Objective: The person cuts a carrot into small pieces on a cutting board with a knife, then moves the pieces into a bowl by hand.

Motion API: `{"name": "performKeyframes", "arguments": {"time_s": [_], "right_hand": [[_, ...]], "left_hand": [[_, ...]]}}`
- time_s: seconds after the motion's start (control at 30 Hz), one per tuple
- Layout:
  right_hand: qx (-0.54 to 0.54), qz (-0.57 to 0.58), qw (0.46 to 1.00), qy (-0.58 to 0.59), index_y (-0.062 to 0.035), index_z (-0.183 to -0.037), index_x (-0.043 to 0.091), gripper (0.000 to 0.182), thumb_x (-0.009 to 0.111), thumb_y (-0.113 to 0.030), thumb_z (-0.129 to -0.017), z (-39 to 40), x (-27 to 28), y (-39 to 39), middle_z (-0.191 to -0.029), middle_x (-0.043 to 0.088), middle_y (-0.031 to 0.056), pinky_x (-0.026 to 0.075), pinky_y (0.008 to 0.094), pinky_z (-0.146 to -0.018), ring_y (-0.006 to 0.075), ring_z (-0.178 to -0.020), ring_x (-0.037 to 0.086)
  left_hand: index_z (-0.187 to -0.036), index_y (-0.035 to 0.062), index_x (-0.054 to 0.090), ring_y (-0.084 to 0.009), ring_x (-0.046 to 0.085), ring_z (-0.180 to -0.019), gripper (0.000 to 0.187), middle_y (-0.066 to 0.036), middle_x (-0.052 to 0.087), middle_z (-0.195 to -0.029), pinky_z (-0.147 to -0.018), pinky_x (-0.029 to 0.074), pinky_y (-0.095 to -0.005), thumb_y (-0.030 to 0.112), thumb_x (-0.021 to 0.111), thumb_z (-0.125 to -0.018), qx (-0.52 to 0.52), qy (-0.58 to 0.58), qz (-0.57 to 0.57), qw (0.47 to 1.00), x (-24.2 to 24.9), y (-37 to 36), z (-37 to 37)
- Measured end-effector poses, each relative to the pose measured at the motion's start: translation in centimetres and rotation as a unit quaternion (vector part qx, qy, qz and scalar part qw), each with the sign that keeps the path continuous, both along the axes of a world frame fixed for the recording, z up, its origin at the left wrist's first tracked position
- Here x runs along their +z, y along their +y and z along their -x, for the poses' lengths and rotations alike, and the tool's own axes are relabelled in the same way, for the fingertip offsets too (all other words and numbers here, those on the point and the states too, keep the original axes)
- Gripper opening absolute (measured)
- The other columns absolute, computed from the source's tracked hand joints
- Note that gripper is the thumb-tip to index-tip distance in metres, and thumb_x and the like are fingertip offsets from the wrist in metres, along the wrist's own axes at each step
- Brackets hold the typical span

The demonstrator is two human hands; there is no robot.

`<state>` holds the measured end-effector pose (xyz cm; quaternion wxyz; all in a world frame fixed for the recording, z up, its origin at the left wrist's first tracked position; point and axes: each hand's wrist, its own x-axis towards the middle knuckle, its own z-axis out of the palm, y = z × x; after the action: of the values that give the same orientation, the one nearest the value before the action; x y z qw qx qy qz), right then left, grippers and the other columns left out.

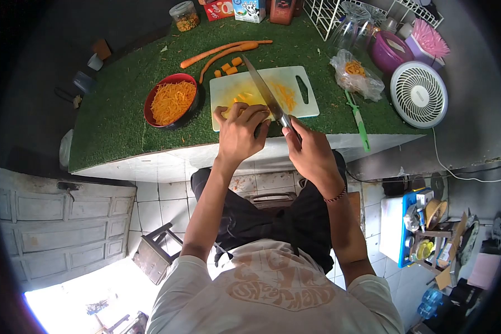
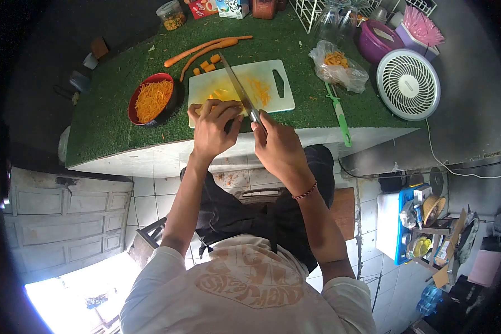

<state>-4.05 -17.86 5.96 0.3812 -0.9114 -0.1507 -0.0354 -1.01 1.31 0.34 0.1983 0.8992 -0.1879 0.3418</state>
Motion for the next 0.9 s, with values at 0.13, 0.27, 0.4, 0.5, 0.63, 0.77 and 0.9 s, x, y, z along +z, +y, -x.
{"name": "performKeyframes", "arguments": {"time_s": [0.13, 0.27, 0.4, 0.5, 0.63, 0.77, 0.9], "right_hand": [[-0.013, 0.042, 0.999, 0.001, 0.0008, -0.121, 0.061, 0.027, 0.059, -0.02, -0.104, 0.5, 0.6, 0.3, -0.073, 0.067, 0.0226, 0.054, 0.0478, -0.059, 0.0412, -0.068, 0.069], [-0.027, 0.079, 0.993, -0.078, 0.003, -0.128, 0.06, 0.035, 0.059, -0.023, -0.104, 1.0, -0.6, 0.9, -0.072, 0.069, 0.0195, 0.057, 0.0449, -0.059, 0.0378, -0.066, 0.07], [-0.06, 0.171, 0.97, -0.164, 0.0011, -0.126, 0.062, 0.034, 0.059, -0.025, -0.104, 1.6, -1.3, 2.0, -0.067, 0.067, 0.0134, 0.057, 0.041, -0.053, 0.0296, -0.059, 0.071], [-0.069, 0.188, 0.978, -0.051, 0.0005, -0.125, 0.061, 0.032, 0.057, -0.025, -0.106, 0.8, -0.1, 2.9, -0.072, 0.068, 0.0211, 0.055, 0.0496, -0.058, 0.0393, -0.067, 0.07], [-0.043, 0.099, 0.994, 0.008, -0.0016, -0.113, 0.062, 0.025, 0.054, -0.025, -0.107, -2.9, -0.6, 2.5, -0.07, 0.067, 0.0219, 0.054, 0.0497, -0.056, 0.0396, -0.062, 0.068], [-0.011, -0.006, 0.997, 0.071, -0.0007, -0.099, 0.06, 0.024, 0.053, -0.022, -0.106, -3.0, 0.6, 0.7, -0.075, 0.065, 0.0284, 0.051, 0.055, -0.064, 0.0474, -0.074, 0.066], [-0.006, 0.011, 0.998, 0.066, -0.0002, -0.098, 0.059, 0.021, 0.055, -0.019, -0.105, -1.9, 1.4, 0.4, -0.071, 0.064, 0.0271, 0.05, 0.0535, -0.06, 0.0464, -0.069, 0.066]], "left_hand": [[-0.092, 0.0176, 0.077, -0.0176, 0.063, -0.101, 0.011, 0.009, 0.075, -0.109, -0.096, 0.029, -0.0506, 0.02, 0.079, -0.081, 0.0, 0.004, 0.003, 1.0, 0.0, -0.1, 0.0], [-0.094, 0.0171, 0.076, -0.0169, 0.062, -0.099, 0.015, 0.009, 0.074, -0.109, -0.097, 0.031, -0.0539, 0.02, 0.079, -0.08, -0.003, 0.002, 0.005, 1.0, -0.1, 0.0, 0.0], [-0.093, 0.0173, 0.076, -0.0165, 0.062, -0.098, 0.015, 0.01, 0.074, -0.108, -0.097, 0.032, -0.0529, 0.019, 0.079, -0.079, -0.014, -0.003, 0.011, 1.0, -0.5, 0.1, -0.1], [-0.093, 0.0176, 0.076, -0.0165, 0.062, -0.098, 0.014, 0.009, 0.074, -0.108, -0.096, 0.032, -0.0524, 0.019, 0.079, -0.079, -0.016, -0.001, 0.011, 1.0, -0.2, 0.1, 0.0], [-0.094, 0.0178, 0.075, -0.0167, 0.062, -0.098, 0.014, 0.009, 0.073, -0.107, -0.096, 0.033, -0.0524, 0.02, 0.079, -0.08, -0.005, 0.004, 0.007, 1.0, -0.1, -0.2, -0.1], [-0.095, 0.018, 0.074, -0.017, 0.062, -0.098, 0.015, 0.01, 0.073, -0.107, -0.097, 0.032, -0.0527, 0.023, 0.078, -0.081, -0.003, 0.005, 0.004, 1.0, -0.1, -0.1, 0.0], [-0.097, 0.019, 0.075, -0.0177, 0.064, -0.1, 0.016, 0.008, 0.075, -0.106, -0.096, 0.03, -0.0485, 0.022, 0.08, -0.082, 0.003, 0.018, -0.003, 1.0, 0.4, -0.2, 0.1]]}}
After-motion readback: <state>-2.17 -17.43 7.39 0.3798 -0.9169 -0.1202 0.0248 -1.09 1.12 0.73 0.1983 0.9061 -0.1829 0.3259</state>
